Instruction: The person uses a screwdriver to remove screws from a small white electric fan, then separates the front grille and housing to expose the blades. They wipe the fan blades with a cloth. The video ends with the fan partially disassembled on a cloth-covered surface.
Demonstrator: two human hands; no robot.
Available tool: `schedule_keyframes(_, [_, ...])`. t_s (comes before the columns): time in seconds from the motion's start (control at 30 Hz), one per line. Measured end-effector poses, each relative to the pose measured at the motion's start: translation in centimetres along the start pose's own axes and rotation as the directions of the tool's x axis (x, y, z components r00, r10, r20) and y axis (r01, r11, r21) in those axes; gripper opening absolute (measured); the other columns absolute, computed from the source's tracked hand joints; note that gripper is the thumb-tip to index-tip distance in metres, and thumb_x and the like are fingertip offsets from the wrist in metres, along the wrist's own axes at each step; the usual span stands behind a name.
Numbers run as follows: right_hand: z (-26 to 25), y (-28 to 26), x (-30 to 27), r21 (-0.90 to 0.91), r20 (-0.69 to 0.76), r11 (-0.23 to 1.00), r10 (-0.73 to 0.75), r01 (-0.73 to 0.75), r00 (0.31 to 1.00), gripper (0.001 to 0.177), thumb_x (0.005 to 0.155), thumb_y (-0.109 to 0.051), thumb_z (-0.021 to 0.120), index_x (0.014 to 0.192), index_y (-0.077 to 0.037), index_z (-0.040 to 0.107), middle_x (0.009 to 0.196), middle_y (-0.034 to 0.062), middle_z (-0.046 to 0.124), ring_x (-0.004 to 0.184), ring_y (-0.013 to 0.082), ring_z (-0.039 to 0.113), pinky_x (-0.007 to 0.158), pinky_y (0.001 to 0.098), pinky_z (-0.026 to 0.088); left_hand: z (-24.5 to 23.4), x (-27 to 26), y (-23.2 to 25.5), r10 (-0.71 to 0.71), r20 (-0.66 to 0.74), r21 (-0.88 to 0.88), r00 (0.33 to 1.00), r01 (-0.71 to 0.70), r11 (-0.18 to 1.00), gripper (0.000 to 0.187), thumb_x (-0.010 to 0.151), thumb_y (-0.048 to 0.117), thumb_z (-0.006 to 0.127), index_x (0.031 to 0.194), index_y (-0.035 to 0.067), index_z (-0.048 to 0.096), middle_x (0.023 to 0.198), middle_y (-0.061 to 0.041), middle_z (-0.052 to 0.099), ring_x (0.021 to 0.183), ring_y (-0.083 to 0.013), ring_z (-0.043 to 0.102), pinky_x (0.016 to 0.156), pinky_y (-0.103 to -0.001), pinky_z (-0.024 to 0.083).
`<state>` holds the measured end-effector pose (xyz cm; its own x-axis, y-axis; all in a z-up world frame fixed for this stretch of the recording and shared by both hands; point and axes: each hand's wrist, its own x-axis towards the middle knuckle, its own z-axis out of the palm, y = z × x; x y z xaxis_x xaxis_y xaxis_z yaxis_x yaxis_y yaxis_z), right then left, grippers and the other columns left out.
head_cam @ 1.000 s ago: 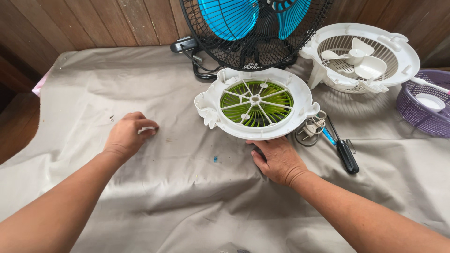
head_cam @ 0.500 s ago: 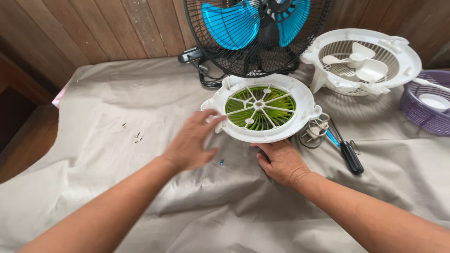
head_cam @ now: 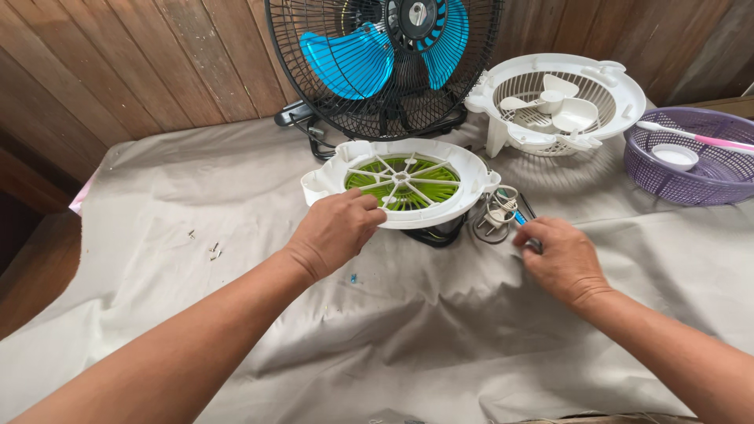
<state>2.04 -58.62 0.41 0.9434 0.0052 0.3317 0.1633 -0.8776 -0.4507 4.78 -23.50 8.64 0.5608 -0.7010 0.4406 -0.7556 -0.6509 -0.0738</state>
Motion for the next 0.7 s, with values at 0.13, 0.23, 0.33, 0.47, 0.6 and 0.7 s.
schedule_keyframes(0.13, [0.1,2.0,0.2,-0.117,-0.06,0.993,-0.038,0.031,0.997,0.017,0.078,-0.01,0.071,0.094,-0.013,0.075,0.114,0.0079,0.068,0.113,0.0306,0.06,0.099,0.0416,0.049,-2.7,-0.7,0.1,-0.048,-0.106,-0.055,0.993,0.042,0.998,0.008,0.08,0.011,0.073,0.087,0.007,0.071,0.089,-0.008,0.068,0.088,-0.0297,0.067,0.074,-0.043,0.056])
schedule_keyframes(0.23, [0.7,2.7,1.2,-0.166,-0.018,0.985,0.046,-0.048,0.999,0.022,0.077,-0.015,0.074,0.099,-0.015,0.076,0.118,0.0104,0.065,0.117,0.0316,0.056,0.102,0.0436,0.046,-5.6,-0.6,-1.4,-0.239,-0.231,-0.173,0.943,0.202,0.964,0.018,0.075,0.013,0.08,0.092,0.008,0.079,0.095,-0.009,0.075,0.079,-0.0301,0.071,0.071,-0.04,0.056])
schedule_keyframes(0.33, [1.1,2.6,2.4,-0.218,-0.039,0.969,0.109,-0.115,0.993,0.031,0.075,-0.015,0.075,0.106,-0.015,0.075,0.122,0.0124,0.064,0.119,0.0327,0.055,0.104,0.0456,0.044,-9.4,-0.3,-3.9,-0.395,-0.057,-0.216,0.917,0.375,0.901,0.031,0.075,0.019,0.088,0.104,0.008,0.082,0.089,-0.014,0.075,0.071,-0.0259,0.073,0.068,-0.034,0.055])
schedule_keyframes(0.47, [1.2,0.7,4.0,-0.135,-0.094,0.99,-0.039,0.026,0.995,0.038,0.081,-0.022,0.074,0.117,-0.01,0.07,0.124,0.0113,0.066,0.123,0.0309,0.056,0.108,0.0444,0.044,-13.2,-0.5,-6.6,-0.546,0.097,-0.557,0.832,0.5,0.663,0.024,0.085,0.011,0.08,0.106,0.003,0.078,0.089,-0.006,0.078,0.074,-0.0104,0.069,0.069,-0.027,0.054])
schedule_keyframes(0.6, [3.2,-2.9,6.1,-0.136,-0.083,0.909,-0.407,0.394,0.91,0.06,0.073,-0.04,0.084,0.12,-0.005,0.068,0.123,0.0156,0.064,0.121,0.035,0.052,0.098,0.0493,0.038,-14.6,-1.4,-8.8,-0.657,0.166,-0.797,0.736,0.493,0.35,0.018,0.09,0.01,0.074,0.106,0.001,0.076,0.091,-0.003,0.076,0.078,-0.0096,0.068,0.072,-0.026,0.056])
schedule_keyframes(0.7, [4.8,-4.8,7.6,-0.271,0.225,0.92,-0.225,0.283,0.948,0.06,0.065,-0.043,0.088,0.115,-0.013,0.071,0.12,0.0067,0.069,0.122,0.0302,0.055,0.104,0.0486,0.035,-14.1,-2.7,-10.0,-0.745,0.233,-0.86,0.625,0.49,0.142,0.014,0.091,0.011,0.073,0.102,0.002,0.074,0.087,-0.003,0.074,0.075,-0.0117,0.066,0.071,-0.029,0.055])
